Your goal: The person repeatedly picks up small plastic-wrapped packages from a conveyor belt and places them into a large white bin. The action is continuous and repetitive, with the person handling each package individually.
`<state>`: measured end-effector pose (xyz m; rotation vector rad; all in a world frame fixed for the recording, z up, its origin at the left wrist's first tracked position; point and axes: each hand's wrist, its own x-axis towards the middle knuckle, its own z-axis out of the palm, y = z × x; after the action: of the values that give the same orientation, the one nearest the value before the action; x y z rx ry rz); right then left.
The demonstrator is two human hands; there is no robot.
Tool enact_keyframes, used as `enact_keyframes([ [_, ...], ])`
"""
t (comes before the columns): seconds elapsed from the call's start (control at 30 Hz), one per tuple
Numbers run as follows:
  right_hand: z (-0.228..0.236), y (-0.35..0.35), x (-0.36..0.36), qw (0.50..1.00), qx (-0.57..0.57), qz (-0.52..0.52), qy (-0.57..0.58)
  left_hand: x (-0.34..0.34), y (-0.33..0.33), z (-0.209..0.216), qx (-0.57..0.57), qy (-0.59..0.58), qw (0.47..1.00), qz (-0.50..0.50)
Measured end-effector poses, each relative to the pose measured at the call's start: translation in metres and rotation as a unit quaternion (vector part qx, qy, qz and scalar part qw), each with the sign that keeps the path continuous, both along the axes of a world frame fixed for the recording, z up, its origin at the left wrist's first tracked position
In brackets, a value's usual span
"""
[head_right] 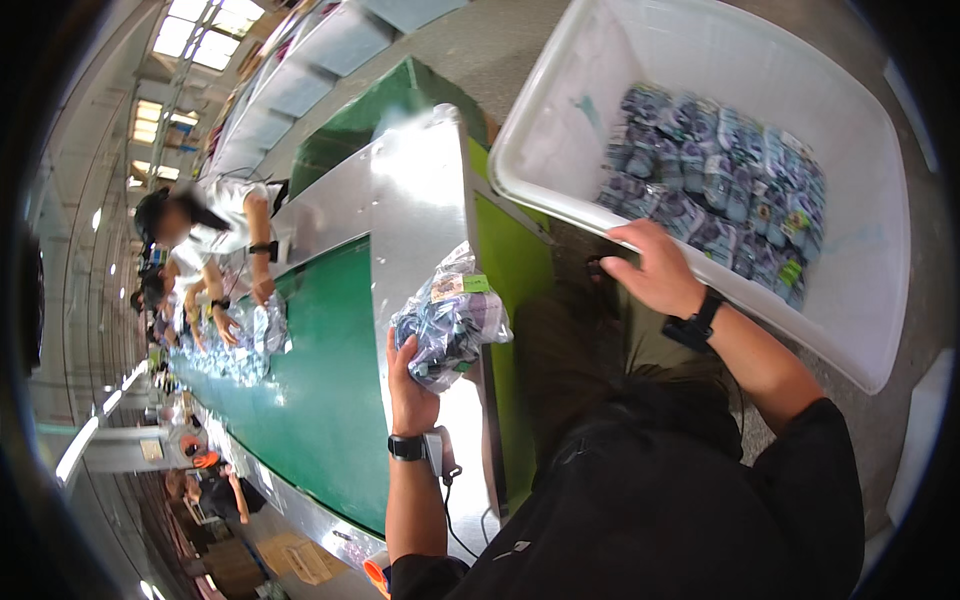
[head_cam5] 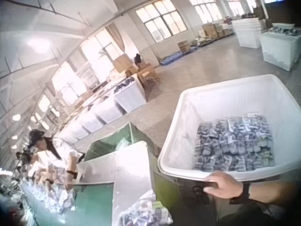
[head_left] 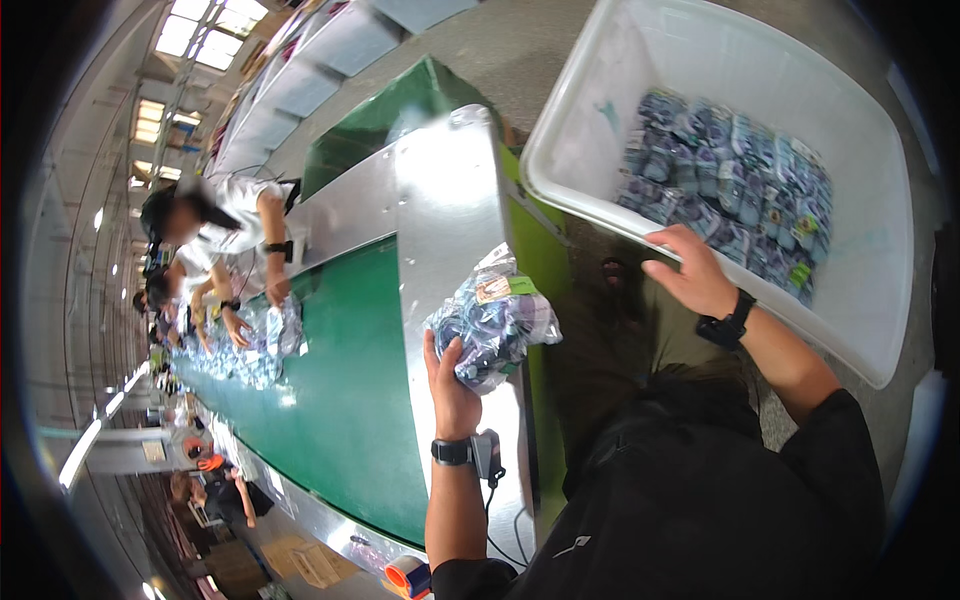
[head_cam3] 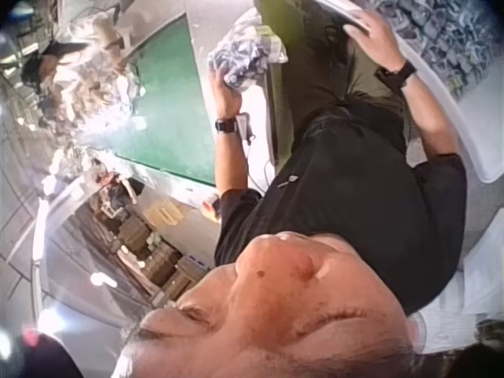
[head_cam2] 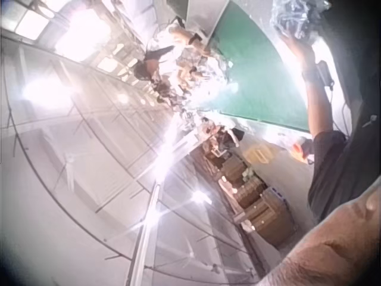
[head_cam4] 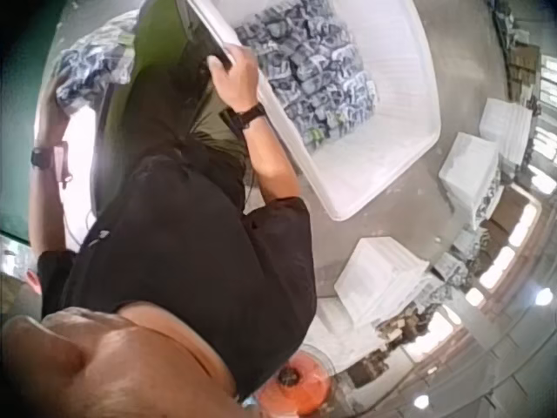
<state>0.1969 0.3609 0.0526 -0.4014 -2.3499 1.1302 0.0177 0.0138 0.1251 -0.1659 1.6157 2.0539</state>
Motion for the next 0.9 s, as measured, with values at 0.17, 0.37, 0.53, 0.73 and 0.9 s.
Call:
enact_keyframes([
  [0.17,0.028,-0.046,-0.006,0.816,-0.525,0.193,-0.149,0.055,0.051,0.008,-0.003,0.063,0.993,-0.095],
  [0.37,0.027,-0.053,0.022,0.843,-0.517,0.134,-0.065,0.099,0.076,0.011,-0.073,0.176,0.961,-0.201],
  [0.53,0.035,0.017,0.067,0.825,-0.564,0.041,-0.002,0.094,0.062,0.001,-0.132,0.193,0.931,-0.279],
  [0.73,0.048,0.17,0.17,0.873,-0.468,-0.037,0.13,0.077,0.047,-0.011,-0.164,0.168,0.942,-0.239],
  [0.9,0.019,0.326,0.274,0.76,0.031,-0.618,-0.199,0.064,0.027,-0.018,-0.159,0.186,0.941,-0.232],
])
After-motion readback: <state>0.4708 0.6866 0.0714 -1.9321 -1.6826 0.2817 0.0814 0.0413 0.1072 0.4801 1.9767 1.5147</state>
